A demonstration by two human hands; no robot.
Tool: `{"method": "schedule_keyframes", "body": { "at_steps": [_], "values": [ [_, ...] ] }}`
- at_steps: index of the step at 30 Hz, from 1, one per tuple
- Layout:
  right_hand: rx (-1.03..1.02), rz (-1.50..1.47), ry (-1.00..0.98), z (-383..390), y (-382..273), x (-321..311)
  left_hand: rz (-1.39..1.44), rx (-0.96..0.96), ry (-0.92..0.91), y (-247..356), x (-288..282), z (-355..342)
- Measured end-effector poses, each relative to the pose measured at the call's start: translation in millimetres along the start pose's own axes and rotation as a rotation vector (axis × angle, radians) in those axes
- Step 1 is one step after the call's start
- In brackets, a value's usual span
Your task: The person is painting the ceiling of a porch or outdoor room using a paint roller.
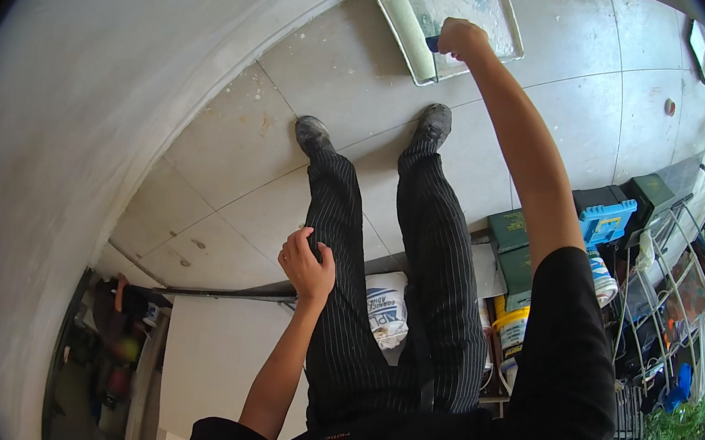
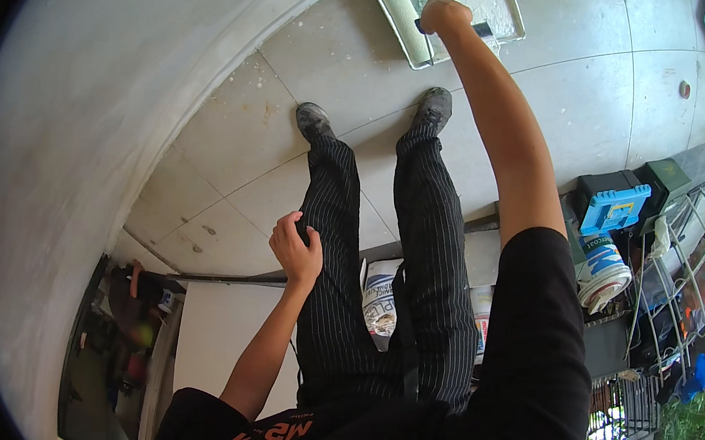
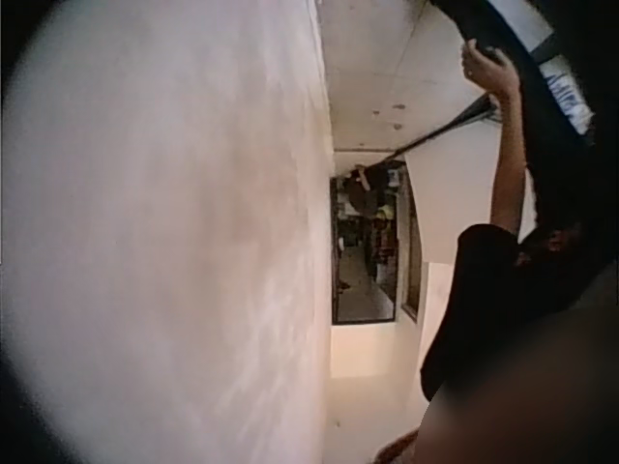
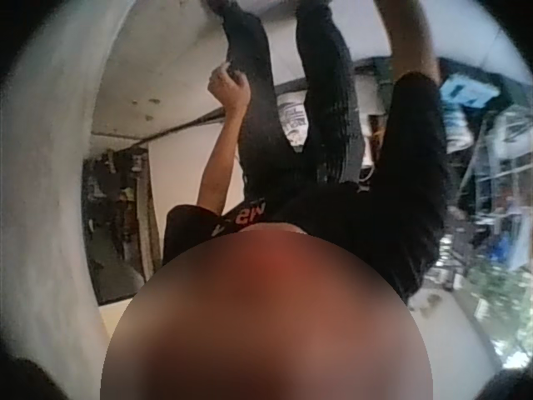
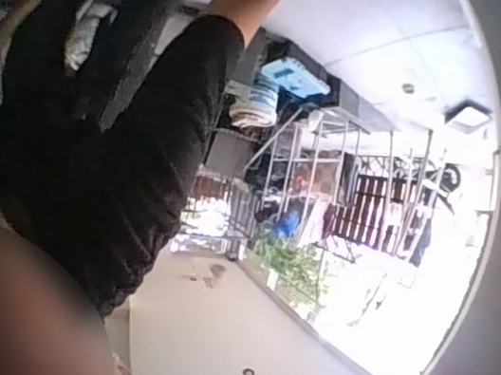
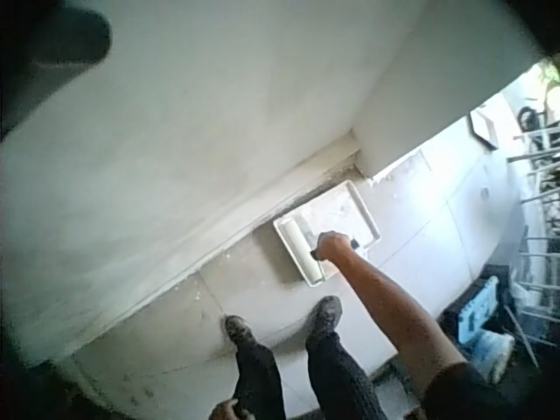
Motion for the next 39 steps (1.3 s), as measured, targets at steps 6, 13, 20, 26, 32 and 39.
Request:
{"method": "schedule_keyframes", "body": {
  "at_steps": [6,13,20,26,32,39],
  "values": [
    [-0.001,-0.201,0.037,23.4,41.2,-4.8,-0.008,-0.027,0.012,-10.1,-4.4,0.8],
    [-0.105,-0.693,0.01,66.1,116.5,60.0,-0.064,-0.013,0.076,-13.0,-6.7,-1.8],
    [-0.131,-1.032,0.298,83.0,114.9,140.5,-0.081,0.032,0.044,-4.6,-11.6,-11.7],
    [0.172,-0.892,0.435,33.5,114.9,170.8,-0.1,0.06,0.045,1.7,-10.0,-11.0],
    [0.075,-1.102,0.548,60.8,78.7,209.1,-0.108,0.047,0.044,-4.6,-7.6,-8.1],
    [0.009,-1.127,0.631,92.0,87.2,216.3,-0.105,0.03,0.079,1.3,-5.9,-9.3]
  ]
}}
Point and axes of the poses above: each hand's wrist, its own z-axis away from the middle knuckle, its own x-axis out of the palm, y = z × x, the point moved 6 cm from there along -z, towards the middle knuckle, and after that the axes turned 12 degrees about -y, right-handed, at the moved point
